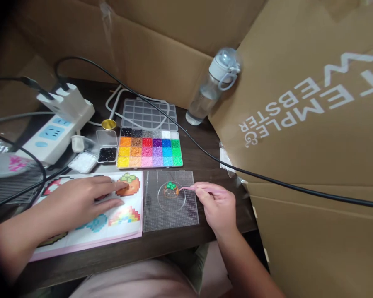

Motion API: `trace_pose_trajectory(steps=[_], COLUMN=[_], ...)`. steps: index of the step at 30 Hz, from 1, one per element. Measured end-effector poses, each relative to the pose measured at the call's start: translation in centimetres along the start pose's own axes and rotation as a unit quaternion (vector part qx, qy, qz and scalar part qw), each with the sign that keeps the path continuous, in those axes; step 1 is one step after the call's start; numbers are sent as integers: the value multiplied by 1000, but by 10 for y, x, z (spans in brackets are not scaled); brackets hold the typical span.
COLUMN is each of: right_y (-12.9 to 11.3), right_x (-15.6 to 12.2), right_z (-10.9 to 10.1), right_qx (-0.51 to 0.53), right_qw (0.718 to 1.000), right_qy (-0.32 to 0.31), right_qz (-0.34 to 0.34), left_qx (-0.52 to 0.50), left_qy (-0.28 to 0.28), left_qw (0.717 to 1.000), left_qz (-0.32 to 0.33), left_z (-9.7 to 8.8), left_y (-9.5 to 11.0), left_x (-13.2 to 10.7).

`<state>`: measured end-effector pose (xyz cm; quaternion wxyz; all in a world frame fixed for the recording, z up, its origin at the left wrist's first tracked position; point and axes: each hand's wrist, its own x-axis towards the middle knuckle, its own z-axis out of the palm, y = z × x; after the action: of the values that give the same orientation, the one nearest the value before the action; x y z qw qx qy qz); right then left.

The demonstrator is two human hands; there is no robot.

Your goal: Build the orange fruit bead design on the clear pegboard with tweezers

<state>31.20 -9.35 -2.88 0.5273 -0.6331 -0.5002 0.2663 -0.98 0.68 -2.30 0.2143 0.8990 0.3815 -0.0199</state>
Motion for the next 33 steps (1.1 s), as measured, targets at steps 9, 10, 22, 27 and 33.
trace_pose_trajectory(steps=[9, 10, 22, 27, 33], right_y=[0, -1, -4, -4, -5], right_x=[-17, -17, -17, -18, -18], right_z=[7, 8, 11, 11, 11], right_qx=[-49, -50, -61, -67, -66], right_qw=[998, 998, 998, 997, 997], right_qy=[19, 20, 13, 23, 26], right_qz=[-20, -22, -29, -31, -36], left_qx=[-4, -3, 15, 17, 22], left_qy=[6, 5, -1, -1, -15], left_qw=[1000, 1000, 1000, 1000, 999], left_qz=[-9, -10, -10, -9, -20], left_z=[0, 0, 1, 0, -1], left_y=[-1, -1, -1, -2, 1], left_x=[-2, -2, -1, -1, 0])
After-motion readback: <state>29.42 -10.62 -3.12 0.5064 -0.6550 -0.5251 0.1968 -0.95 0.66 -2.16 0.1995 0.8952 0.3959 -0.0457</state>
